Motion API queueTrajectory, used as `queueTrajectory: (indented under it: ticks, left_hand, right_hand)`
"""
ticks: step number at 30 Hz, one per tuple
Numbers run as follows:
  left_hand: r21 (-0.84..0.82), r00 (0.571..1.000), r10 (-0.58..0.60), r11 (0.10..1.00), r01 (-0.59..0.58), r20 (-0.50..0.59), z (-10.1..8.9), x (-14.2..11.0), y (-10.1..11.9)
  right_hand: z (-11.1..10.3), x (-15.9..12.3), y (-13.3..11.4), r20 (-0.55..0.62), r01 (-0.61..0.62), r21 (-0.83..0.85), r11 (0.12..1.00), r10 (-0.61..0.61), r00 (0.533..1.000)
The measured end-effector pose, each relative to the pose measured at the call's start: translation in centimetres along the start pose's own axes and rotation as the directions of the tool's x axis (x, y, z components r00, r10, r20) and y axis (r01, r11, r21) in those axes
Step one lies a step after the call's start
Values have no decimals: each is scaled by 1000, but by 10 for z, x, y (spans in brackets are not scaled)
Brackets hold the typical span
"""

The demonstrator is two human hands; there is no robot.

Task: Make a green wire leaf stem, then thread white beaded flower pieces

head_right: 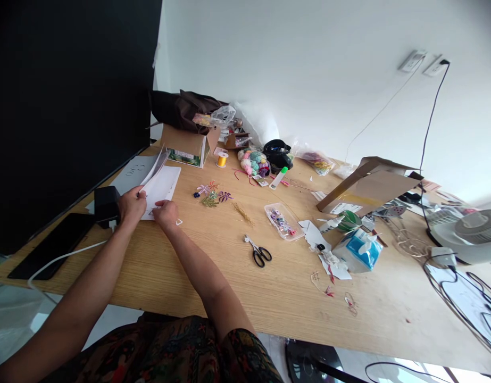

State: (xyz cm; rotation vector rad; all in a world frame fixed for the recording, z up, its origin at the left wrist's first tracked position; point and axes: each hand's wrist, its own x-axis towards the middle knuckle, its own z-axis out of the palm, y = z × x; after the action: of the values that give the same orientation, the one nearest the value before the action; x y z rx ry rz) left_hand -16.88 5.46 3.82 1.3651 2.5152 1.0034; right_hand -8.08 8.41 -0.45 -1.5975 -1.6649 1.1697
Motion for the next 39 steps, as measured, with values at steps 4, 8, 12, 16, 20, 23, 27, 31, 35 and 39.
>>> queueTrajectory:
  ticks: [4,8,12,16,20,23,27,31,35,39]
  left_hand:
    - [-2,1000,-7,1000,7,3,0,0,0]
    - [1,1000,-1,1000,1,5,1,1,0]
    - [1,1000,-2,1000,2,8,1,1,0]
    - [8,1000,9,1000,-9,13,2,0,0]
    - [36,999,7,999,-9,33,2,-2,1]
    - [61,998,26,998,-29,58,3,-4,3]
    - [135,980,119,981,-142,162,9,-10,5]
    - [212,940,263,927,-309,218,21,-22,9]
    - [287,870,301,858,-426,391,29,-32,15]
    - [315,870,281,850,-422,406,33,-32,15]
  right_hand:
    - [-1,-3,-2,-35,7,-7,1000,-7,999]
    - [-3,-5,0,-53,23,35,999,-21,998]
    - [-2,-6,6,-53,59,200,978,-49,997]
    - [2,-5,9,-13,17,438,899,-12,1000]
    - [-13,-5,9,-59,18,498,867,14,998]
    - [-40,-12,16,-137,176,235,956,-147,980]
    - [-69,-35,42,15,448,-173,877,-453,892]
    - [-84,-65,69,234,617,-256,744,-572,786]
    - [-114,-88,93,238,626,-266,733,-579,780]
    - [-158,-108,116,233,595,-271,757,-549,803]
